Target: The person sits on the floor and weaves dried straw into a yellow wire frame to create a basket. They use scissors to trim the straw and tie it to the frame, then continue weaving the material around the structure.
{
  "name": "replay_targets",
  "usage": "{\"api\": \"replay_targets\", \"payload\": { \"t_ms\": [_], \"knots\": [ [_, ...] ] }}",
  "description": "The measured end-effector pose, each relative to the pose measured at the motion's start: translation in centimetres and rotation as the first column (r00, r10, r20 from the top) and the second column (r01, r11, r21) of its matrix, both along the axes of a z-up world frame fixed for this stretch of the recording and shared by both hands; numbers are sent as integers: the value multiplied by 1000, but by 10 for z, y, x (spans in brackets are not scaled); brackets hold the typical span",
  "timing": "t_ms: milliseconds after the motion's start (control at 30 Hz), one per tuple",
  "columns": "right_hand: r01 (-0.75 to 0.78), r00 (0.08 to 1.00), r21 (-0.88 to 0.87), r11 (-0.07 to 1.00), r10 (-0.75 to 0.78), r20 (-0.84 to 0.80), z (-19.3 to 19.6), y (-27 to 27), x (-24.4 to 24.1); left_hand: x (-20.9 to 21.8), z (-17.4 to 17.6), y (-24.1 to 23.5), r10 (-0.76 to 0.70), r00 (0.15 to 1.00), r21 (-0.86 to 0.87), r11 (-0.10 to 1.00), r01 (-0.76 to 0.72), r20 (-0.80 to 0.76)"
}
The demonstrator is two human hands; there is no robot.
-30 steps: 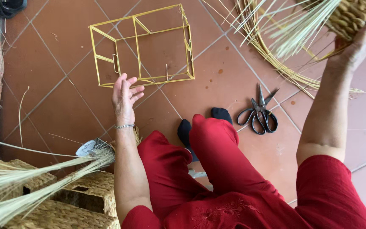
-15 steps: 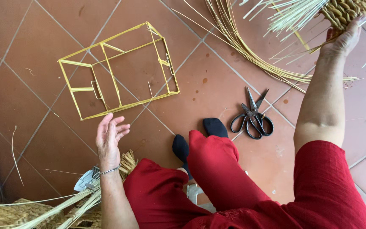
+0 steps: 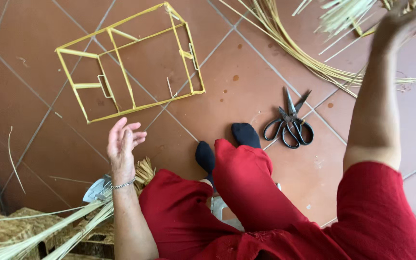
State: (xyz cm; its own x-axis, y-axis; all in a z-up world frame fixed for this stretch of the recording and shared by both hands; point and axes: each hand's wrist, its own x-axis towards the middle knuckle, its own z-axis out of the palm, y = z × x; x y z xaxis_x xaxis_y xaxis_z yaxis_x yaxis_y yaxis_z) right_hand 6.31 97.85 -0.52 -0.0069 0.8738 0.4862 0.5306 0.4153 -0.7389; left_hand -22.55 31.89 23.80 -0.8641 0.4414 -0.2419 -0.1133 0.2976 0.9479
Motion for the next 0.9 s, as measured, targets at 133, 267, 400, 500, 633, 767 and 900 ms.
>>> {"api": "replay_targets", "payload": {
  "t_ms": [133,267,400,500,633,767,900],
  "knots": [
    [-559,828,-141,817,559,-39,4,-124,-60,1,-2,-2,-4,1000,-7,1000,4,-26],
    [-780,467,-538,320,870,-159,17,-258,-134,-5,-6,-9,43,998,26,999,-42,-54],
    [-871,304,-488,65,851,-429,-20,-350,-203,-7,-3,-25,149,984,116,984,-138,-92],
    [-852,327,-515,-92,675,-661,-26,-395,-241,-12,3,-39,270,960,196,948,-251,-78],
    [-819,458,-573,39,647,-610,-10,-407,-256,-17,4,-61,380,923,216,907,-361,-53],
    [-861,478,-502,75,456,-751,23,-382,-246,-17,-6,-90,420,907,220,888,-404,-32],
    [-856,508,-508,90,326,-797,49,-339,-235,-19,-22,-115,452,892,203,872,-445,14]
  ]
}}
